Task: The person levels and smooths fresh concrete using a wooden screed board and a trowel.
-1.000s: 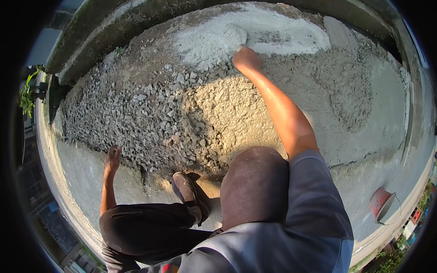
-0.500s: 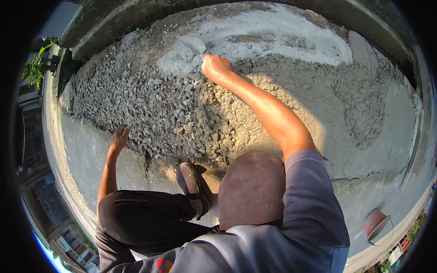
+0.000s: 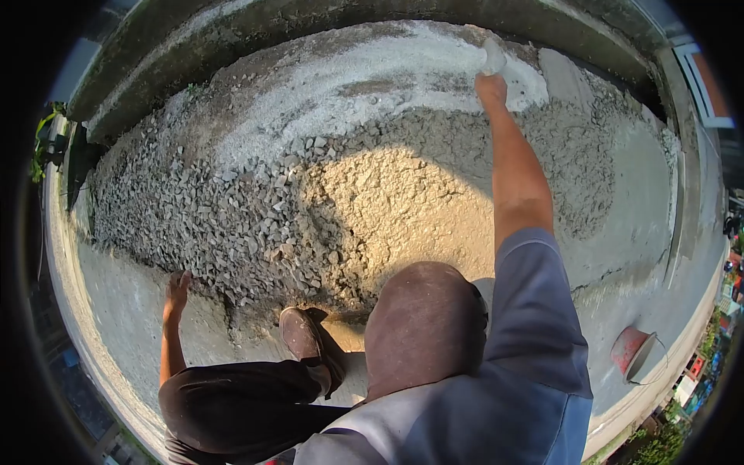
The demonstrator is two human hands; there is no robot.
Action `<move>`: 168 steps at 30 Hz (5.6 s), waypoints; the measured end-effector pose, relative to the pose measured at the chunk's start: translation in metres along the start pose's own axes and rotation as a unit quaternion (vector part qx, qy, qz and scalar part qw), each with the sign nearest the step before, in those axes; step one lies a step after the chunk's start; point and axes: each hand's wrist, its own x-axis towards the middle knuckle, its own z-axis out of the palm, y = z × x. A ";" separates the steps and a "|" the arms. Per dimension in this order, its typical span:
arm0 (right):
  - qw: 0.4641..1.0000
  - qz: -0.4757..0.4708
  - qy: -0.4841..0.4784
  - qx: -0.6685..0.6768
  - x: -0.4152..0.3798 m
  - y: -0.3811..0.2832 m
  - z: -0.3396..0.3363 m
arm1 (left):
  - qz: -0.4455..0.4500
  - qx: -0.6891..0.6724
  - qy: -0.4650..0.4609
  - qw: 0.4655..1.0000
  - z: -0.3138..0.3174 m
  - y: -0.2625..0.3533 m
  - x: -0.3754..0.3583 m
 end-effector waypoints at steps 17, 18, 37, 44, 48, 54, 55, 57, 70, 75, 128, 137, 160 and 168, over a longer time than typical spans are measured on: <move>0.907 -0.255 -0.286 0.174 -0.283 -0.184 0.052 | 0.015 -0.030 -0.015 0.999 0.003 0.017 0.007; 0.926 -0.226 -0.248 0.173 -0.274 -0.174 0.044 | 0.013 -0.040 -0.016 0.999 0.004 0.014 0.010; 0.990 0.000 -0.127 0.054 -0.218 -0.122 0.017 | 0.055 -0.050 -0.043 0.996 0.014 0.067 0.023; 0.926 -0.196 -0.319 0.052 -0.249 -0.129 0.054 | 0.088 -0.016 -0.078 0.993 0.021 0.076 0.041; 0.961 -0.128 -0.244 -0.006 -0.217 -0.115 -0.014 | 0.097 -0.022 -0.057 0.993 0.018 0.085 0.040; 0.963 -0.094 -0.230 -0.103 -0.140 -0.001 -0.085 | 0.053 -0.041 -0.091 0.994 0.031 0.045 0.051; 0.973 -0.080 -0.192 -0.097 -0.131 0.017 -0.089 | 0.051 -0.041 -0.092 0.994 0.033 0.037 0.053; 0.989 -0.055 -0.116 -0.079 -0.108 0.046 -0.089 | 0.045 -0.040 -0.089 0.994 0.031 0.033 0.055; 0.995 -0.024 -0.087 0.046 -0.088 -0.093 0.023 | 0.028 -0.034 -0.055 0.997 0.012 0.057 0.022; 0.961 -0.169 -0.217 -0.028 -0.171 -0.162 0.039 | 0.031 -0.049 -0.063 0.996 0.017 0.043 0.026; 0.928 -0.215 -0.298 0.051 -0.201 -0.195 0.068 | 0.043 -0.032 -0.092 0.994 0.038 0.045 0.040; 0.949 -0.040 -0.265 0.164 -0.100 -0.118 0.047 | 0.107 -0.039 -0.046 0.992 0.035 0.066 0.043; 0.998 -0.034 -0.058 0.000 -0.128 -0.036 -0.025 | 0.186 0.007 -0.089 0.979 0.046 0.080 0.083; 1.000 0.020 0.005 0.007 -0.171 0.005 -0.089 | 0.156 0.002 -0.088 0.984 0.053 0.047 0.096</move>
